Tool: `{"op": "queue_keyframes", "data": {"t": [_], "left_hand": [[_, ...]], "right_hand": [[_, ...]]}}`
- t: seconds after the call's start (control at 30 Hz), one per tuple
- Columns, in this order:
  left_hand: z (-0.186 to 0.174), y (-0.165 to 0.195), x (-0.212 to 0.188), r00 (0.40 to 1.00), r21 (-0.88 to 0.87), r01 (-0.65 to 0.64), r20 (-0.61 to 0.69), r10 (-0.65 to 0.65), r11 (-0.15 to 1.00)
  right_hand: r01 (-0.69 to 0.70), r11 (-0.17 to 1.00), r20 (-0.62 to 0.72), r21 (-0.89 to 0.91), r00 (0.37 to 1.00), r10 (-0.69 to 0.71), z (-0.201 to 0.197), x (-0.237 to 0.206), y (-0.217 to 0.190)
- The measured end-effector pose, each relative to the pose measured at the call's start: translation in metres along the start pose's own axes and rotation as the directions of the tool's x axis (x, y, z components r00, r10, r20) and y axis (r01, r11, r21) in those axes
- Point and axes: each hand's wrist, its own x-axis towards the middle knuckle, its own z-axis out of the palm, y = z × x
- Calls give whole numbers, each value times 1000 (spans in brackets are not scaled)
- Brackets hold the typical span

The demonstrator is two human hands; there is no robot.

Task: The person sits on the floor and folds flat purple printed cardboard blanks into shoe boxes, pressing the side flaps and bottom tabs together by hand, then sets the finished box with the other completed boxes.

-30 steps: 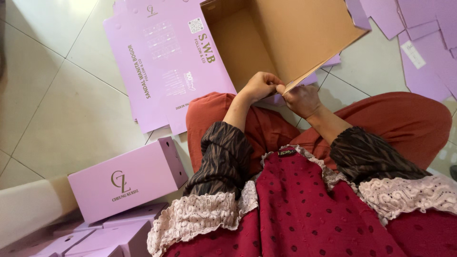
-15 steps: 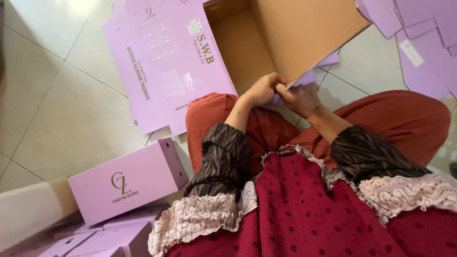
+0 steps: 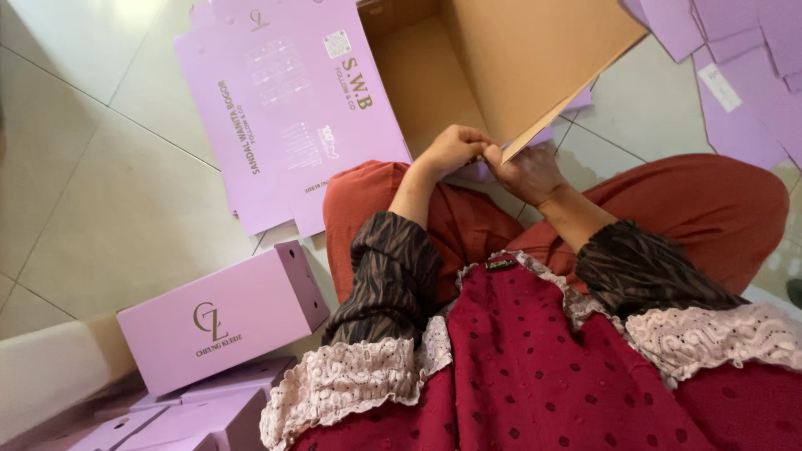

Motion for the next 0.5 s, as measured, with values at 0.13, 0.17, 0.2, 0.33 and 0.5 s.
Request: {"op": "queue_keyframes", "data": {"t": [0.13,0.17,0.2,0.33,0.5], "left_hand": [[3,-1,0,999,-153,-15,39,21,988],[3,0,-1,1000,-141,3,31,1,990],[2,2,-1,1000,-128,22,24,-20,991],[1,13,-10,999,52,-22,-47,25,998],[9,26,-15,977,351,-68,-167,134,934]], "right_hand": [[-66,990,-12,-128,998,65,2,-1,-6],[-80,986,-27,-149,997,77,3,-2,-6],[-85,986,-25,-142,996,83,4,-2,-5],[-97,981,-23,-166,995,95,7,-6,-4],[-82,973,7,-217,996,85,8,-8,-5]]}}
